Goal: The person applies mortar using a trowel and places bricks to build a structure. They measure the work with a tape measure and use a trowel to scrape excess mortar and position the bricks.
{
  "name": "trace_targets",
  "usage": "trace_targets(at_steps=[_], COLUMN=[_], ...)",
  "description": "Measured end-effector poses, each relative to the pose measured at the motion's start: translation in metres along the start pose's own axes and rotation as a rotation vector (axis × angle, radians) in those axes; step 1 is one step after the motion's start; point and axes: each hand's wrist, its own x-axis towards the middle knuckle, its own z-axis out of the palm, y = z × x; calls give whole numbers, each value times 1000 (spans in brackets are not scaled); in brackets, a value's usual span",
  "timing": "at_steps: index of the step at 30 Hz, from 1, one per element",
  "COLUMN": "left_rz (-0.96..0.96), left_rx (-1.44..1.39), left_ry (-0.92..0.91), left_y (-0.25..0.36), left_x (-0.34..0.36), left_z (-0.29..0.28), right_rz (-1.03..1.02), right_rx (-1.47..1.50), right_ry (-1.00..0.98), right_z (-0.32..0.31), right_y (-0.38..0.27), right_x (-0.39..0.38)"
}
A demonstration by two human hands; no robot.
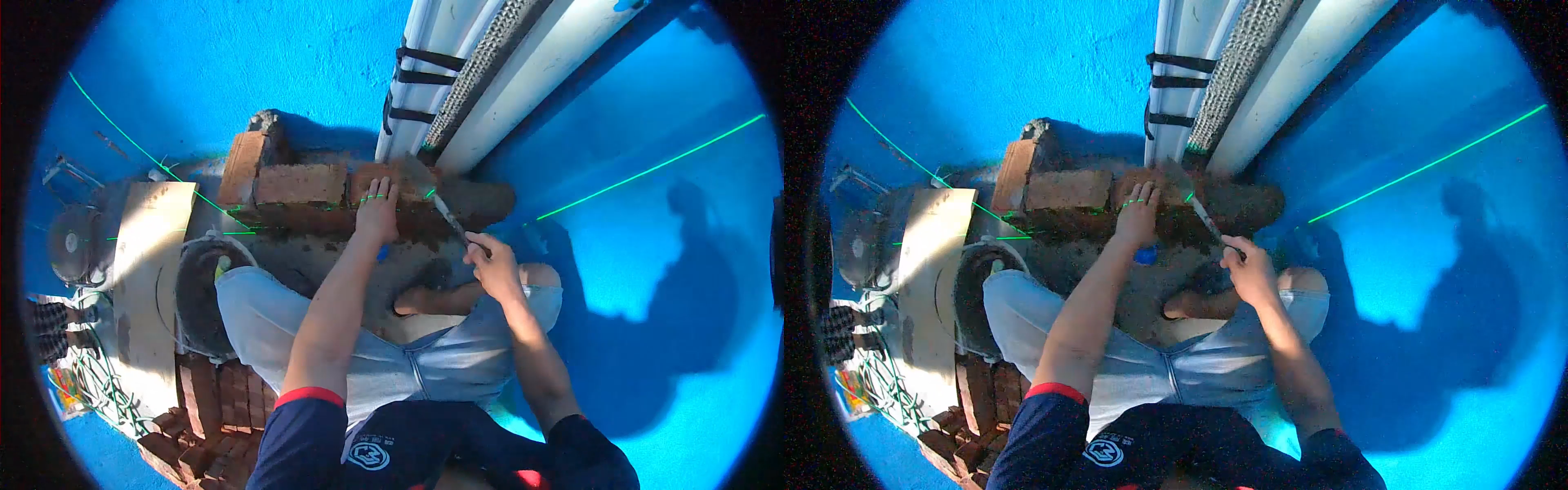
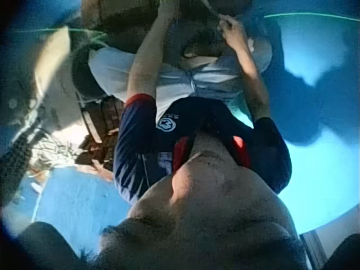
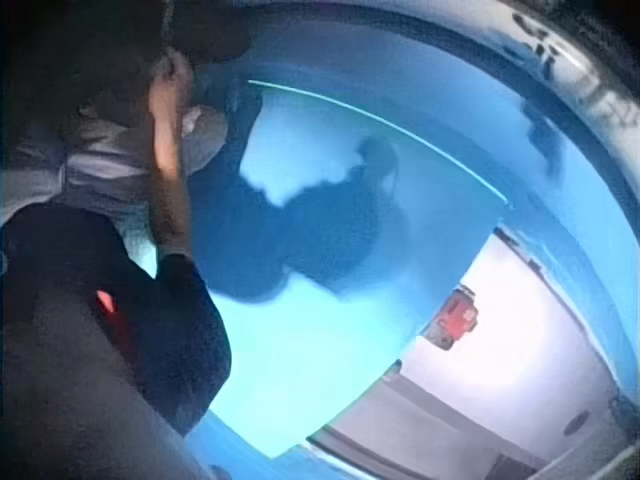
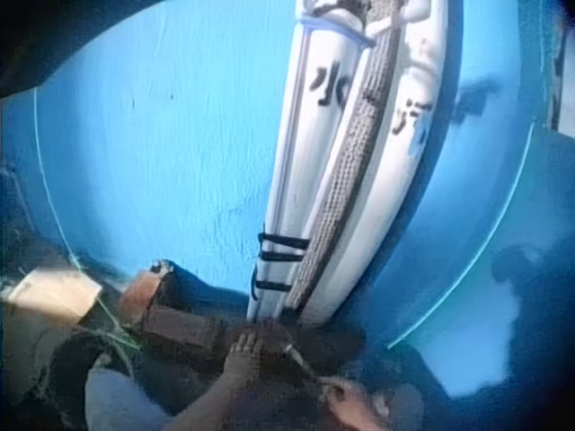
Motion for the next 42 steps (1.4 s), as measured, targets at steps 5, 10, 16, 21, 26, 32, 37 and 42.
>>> trace_targets(at_steps=[5,10,16,21,26,32,37,42], left_rz=[38,-35,390,473,365,469,473,462], left_rx=[62,-35,-264,66,-48,-25,-82,-11], left_ry=[64,-189,-559,-855,-887,-802,-812,-783], left_y=[-51,-48,31,65,62,74,72,65], left_x=[-1,-39,-127,-152,-148,-140,-142,-138], left_z=[-73,-149,-104,-30,-13,-36,-52,-63], right_rz=[-127,-259,-94,-144,-172,-299,-294,-336], right_rx=[47,-498,-1175,-1436,-1321,-1233,-1140,-1131], right_ry=[-49,-86,-333,-340,-430,-442,-473,-439], right_z=[-22,-56,-85,-92,-72,-6,46,93], right_y=[12,10,-18,-32,-38,-28,-42,-51], right_x=[-40,-27,37,93,116,123,122,113])
